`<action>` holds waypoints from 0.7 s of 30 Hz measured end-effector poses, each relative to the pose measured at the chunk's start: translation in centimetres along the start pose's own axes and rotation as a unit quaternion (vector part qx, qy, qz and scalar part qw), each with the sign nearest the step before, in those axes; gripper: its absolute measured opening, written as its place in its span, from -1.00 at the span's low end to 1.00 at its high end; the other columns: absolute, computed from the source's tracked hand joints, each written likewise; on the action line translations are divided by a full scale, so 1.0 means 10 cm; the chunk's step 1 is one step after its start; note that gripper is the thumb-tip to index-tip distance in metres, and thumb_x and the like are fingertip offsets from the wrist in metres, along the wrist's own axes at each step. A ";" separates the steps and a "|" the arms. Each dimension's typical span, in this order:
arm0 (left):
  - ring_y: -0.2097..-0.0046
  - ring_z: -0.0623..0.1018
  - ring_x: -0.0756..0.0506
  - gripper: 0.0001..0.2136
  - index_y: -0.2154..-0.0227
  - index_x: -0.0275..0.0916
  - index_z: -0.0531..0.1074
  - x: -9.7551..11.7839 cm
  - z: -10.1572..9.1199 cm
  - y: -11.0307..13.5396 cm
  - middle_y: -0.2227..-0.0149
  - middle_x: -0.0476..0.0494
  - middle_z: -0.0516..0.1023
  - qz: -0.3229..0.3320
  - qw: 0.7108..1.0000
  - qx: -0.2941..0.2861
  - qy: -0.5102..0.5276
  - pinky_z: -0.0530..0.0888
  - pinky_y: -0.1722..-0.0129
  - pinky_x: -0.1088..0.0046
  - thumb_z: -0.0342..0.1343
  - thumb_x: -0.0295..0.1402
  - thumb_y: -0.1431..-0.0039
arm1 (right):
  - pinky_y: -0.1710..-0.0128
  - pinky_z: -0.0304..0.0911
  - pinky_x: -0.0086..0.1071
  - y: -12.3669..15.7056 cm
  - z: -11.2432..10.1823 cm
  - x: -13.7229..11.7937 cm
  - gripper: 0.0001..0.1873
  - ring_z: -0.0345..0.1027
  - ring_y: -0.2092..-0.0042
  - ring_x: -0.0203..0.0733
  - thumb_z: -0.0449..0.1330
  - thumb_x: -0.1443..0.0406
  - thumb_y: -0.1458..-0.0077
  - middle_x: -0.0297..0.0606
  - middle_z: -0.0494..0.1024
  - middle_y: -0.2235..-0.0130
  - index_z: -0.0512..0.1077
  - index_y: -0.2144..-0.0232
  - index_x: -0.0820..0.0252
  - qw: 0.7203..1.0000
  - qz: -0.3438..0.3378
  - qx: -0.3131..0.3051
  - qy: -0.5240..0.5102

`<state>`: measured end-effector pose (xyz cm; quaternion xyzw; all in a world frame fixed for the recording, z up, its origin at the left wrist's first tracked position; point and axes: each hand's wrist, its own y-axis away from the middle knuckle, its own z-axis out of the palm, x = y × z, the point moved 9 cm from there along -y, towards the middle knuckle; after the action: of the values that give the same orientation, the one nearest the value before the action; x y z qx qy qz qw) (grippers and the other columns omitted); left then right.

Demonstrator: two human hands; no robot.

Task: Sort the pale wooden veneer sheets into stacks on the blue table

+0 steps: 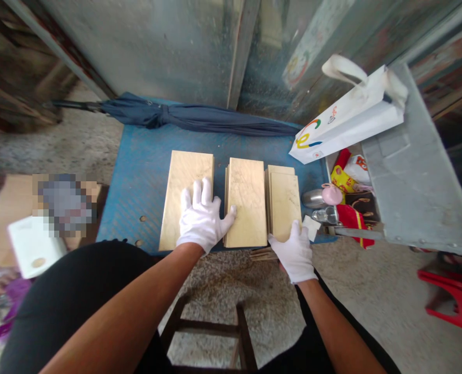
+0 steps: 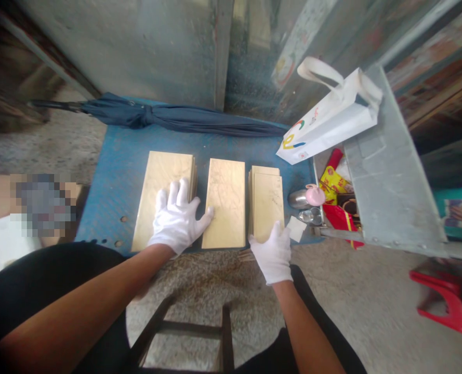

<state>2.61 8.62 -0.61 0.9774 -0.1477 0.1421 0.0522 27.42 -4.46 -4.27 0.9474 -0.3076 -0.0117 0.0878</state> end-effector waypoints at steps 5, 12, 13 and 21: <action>-0.35 0.02 -0.43 -0.48 0.21 -0.26 0.54 -0.01 0.00 0.00 -0.35 -0.27 0.06 0.002 1.000 0.004 -0.010 -0.02 -0.29 -0.13 -0.14 0.06 -0.20 | 0.13 0.30 -0.14 -0.07 -0.04 0.02 -0.01 0.31 0.00 0.22 0.27 -0.08 0.15 0.11 0.33 0.01 0.14 -0.20 0.39 1.000 0.008 -0.011 -0.016; -0.35 0.03 -0.43 -0.49 0.21 -0.25 0.54 -0.01 -0.01 0.01 -0.34 -0.27 0.08 0.004 1.000 0.013 -0.019 0.00 -0.28 -0.12 -0.13 0.06 -0.20 | 0.07 0.28 -0.16 -0.24 -0.17 -0.02 -0.03 0.27 -0.06 0.19 0.28 -0.07 0.17 0.06 0.34 0.00 0.16 -0.19 0.32 1.000 0.014 -0.012 -0.007; -0.35 0.03 -0.42 -0.49 0.21 -0.25 0.54 -0.01 -0.01 0.01 -0.34 -0.26 0.08 0.002 1.000 0.012 -0.018 0.00 -0.28 -0.12 -0.13 0.06 -0.20 | 0.06 0.27 -0.17 -0.26 -0.18 -0.04 -0.04 0.27 -0.06 0.18 0.28 -0.07 0.17 0.06 0.34 0.00 0.16 -0.18 0.32 1.000 0.015 -0.015 -0.010; -0.35 0.00 -0.42 -0.49 0.22 -0.24 0.54 -0.02 0.01 0.00 -0.35 -0.24 0.05 -0.002 1.000 0.001 0.005 -0.04 -0.29 -0.14 -0.13 0.05 -0.19 | 0.01 0.22 -0.15 -0.30 -0.17 -0.17 -0.08 0.24 -0.06 0.19 0.28 -0.04 0.15 0.11 0.33 0.01 0.20 -0.16 0.38 0.999 0.014 -0.018 -0.036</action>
<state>2.46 8.63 -0.77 0.9771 -0.1451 0.1465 0.0523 27.88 -0.80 -3.18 0.9401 -0.3238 -0.0497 0.0941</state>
